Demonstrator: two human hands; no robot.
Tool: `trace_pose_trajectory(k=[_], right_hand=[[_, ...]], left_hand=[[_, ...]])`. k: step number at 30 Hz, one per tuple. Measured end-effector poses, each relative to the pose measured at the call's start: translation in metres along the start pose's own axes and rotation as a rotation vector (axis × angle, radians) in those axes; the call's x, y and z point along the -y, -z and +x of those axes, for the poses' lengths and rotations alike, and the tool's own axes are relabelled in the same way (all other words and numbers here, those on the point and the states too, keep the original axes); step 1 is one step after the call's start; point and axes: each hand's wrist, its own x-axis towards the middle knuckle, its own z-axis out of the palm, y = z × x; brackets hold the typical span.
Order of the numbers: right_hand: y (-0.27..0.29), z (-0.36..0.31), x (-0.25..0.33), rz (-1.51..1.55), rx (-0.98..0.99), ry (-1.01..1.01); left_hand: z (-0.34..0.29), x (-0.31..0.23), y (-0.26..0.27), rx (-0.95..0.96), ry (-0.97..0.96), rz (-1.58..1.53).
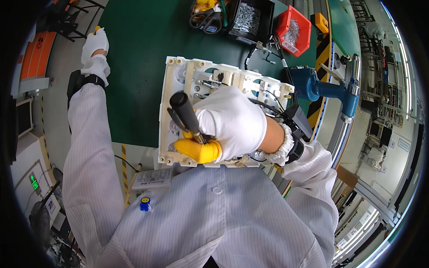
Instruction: The worker is assembling a battery or power unit by installing components and using a pneumatic screwdriver.
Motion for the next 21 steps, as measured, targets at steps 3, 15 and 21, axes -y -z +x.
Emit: trace_pose_trajectory(k=[3,15,21], right_hand=[[0.000,0.006,0.005,-0.052,0.053,0.028],[0.012,0.003,0.005,-0.003,0.031,0.048],[0.052,-0.027,0.046,-0.121,-0.094,-0.056]], left_hand=[[0.004,0.002,-0.002,0.031,0.009,-0.009],[-0.004,-0.008,0.007,0.096,0.059,0.001],[0.002,-0.002,0.001,0.049,0.019,0.036]])
